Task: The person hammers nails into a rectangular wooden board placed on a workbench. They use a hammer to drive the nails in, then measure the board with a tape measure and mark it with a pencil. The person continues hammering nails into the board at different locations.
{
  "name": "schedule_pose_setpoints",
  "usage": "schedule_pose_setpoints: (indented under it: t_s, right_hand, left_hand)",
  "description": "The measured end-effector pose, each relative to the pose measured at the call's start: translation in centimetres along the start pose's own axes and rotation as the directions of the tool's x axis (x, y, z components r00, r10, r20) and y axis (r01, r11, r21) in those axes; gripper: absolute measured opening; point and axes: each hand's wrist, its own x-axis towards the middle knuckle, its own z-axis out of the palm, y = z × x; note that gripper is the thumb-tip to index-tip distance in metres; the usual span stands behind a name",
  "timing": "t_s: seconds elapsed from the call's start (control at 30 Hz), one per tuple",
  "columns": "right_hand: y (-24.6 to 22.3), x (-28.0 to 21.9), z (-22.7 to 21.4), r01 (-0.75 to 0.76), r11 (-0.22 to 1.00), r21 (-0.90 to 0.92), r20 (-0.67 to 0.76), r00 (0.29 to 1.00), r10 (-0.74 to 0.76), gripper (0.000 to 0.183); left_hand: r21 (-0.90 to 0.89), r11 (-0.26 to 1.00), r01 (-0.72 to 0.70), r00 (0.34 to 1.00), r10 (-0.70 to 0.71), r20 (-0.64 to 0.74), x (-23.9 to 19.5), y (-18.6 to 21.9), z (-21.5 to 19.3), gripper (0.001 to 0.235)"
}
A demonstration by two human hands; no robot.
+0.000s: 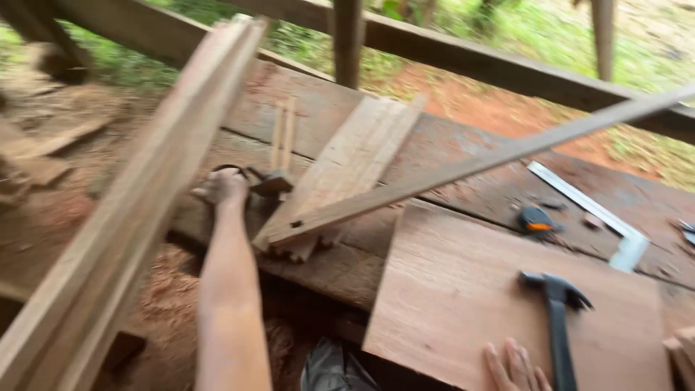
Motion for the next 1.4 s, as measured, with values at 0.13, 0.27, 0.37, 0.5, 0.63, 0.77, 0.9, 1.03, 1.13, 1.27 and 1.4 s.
schedule_pose_setpoints:
  t_s: [0.13,0.27,0.37,0.5,0.63,0.77,0.9,1.03,1.13,1.27,1.4]
  right_hand:
    - [-5.2,6.4,-5.9,-0.060,0.990,-0.127,0.108,0.991,0.074,0.086]
    - [-6.3,8.2,-8.5,0.008,0.997,-0.072,0.096,0.995,-0.001,0.082]
    - [-5.4,8.9,-9.0,0.036,0.995,-0.098,0.127,0.992,-0.024,0.083]
    - [-5.6,10.2,-10.2,0.023,0.994,-0.106,0.137,0.991,-0.008,0.087]
    - [-5.7,9.6,-10.5,0.023,0.996,-0.090,0.136,0.991,-0.011,0.090]
    - [-5.5,8.9,-10.1,0.006,0.998,-0.065,0.129,0.992,0.002,0.095]
    - [-5.6,9.3,-9.3,-0.032,0.993,-0.114,0.165,0.985,0.050,0.098]
    - [-5.8,9.4,-9.6,-0.011,0.994,-0.105,0.177,0.984,0.030,0.092]
    - [-5.4,9.3,-10.1,0.001,0.995,-0.099,0.201,0.979,0.020,0.092]
    - [-5.8,9.8,-10.1,0.013,0.998,-0.064,0.181,0.983,-0.001,0.100]
    - [-4.9,10.1,-13.4,0.092,0.985,-0.149,0.304,0.952,-0.042,0.108]
  left_hand:
    - [-0.320,0.945,-0.062,0.976,-0.009,-0.216,-3.8,1.8,-6.2,0.013]
    - [-0.625,0.750,-0.219,0.933,-0.028,-0.360,-2.9,-1.0,-6.9,0.018]
    - [-0.694,0.652,-0.306,0.912,-0.008,-0.410,-5.8,-0.6,-10.6,0.016]
    - [-0.735,0.599,-0.317,0.934,0.063,-0.351,-6.9,-1.4,-12.7,0.012]
    - [-0.526,0.769,-0.364,0.903,0.154,-0.401,-4.3,-3.5,-9.9,0.011]
    - [-0.280,0.854,-0.438,0.823,0.257,-0.506,0.6,-5.9,-4.9,0.025]
    - [-0.407,0.879,-0.248,0.916,0.077,-0.393,-2.2,-2.5,-8.8,0.025]
    - [-0.479,0.866,-0.142,0.955,-0.007,-0.296,-5.1,-2.1,-10.5,0.013]
    - [-0.575,0.749,-0.328,0.902,0.067,-0.427,-11.2,0.5,-12.0,0.013]
    - [-0.667,0.505,-0.548,0.809,0.522,-0.270,-31.2,7.6,-19.4,0.019]
    - [-0.863,0.289,-0.413,0.733,0.668,-0.127,-43.1,9.0,-13.9,0.007]
